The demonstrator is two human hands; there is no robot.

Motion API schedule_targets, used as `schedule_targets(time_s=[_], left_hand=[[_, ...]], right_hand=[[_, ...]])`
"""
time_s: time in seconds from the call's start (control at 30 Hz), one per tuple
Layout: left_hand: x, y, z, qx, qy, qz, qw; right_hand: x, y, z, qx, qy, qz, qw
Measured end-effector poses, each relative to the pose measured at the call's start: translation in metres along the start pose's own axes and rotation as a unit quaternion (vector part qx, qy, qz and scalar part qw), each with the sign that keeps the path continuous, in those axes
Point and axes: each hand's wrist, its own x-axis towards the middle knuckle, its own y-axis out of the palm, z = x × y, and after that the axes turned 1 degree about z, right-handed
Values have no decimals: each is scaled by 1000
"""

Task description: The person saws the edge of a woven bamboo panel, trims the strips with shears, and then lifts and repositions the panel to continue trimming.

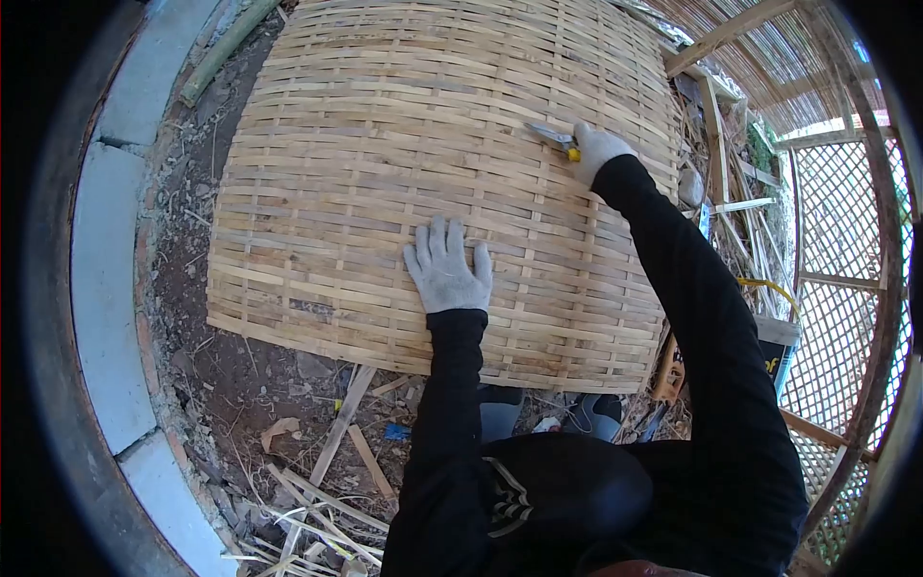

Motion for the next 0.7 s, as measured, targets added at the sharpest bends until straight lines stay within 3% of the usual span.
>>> schedule_targets(time_s=[0.7], left_hand=[[-1,1,2,6,5,-6,1000]], right_hand=[[15,-4,19,-30,3,-2,1000]])
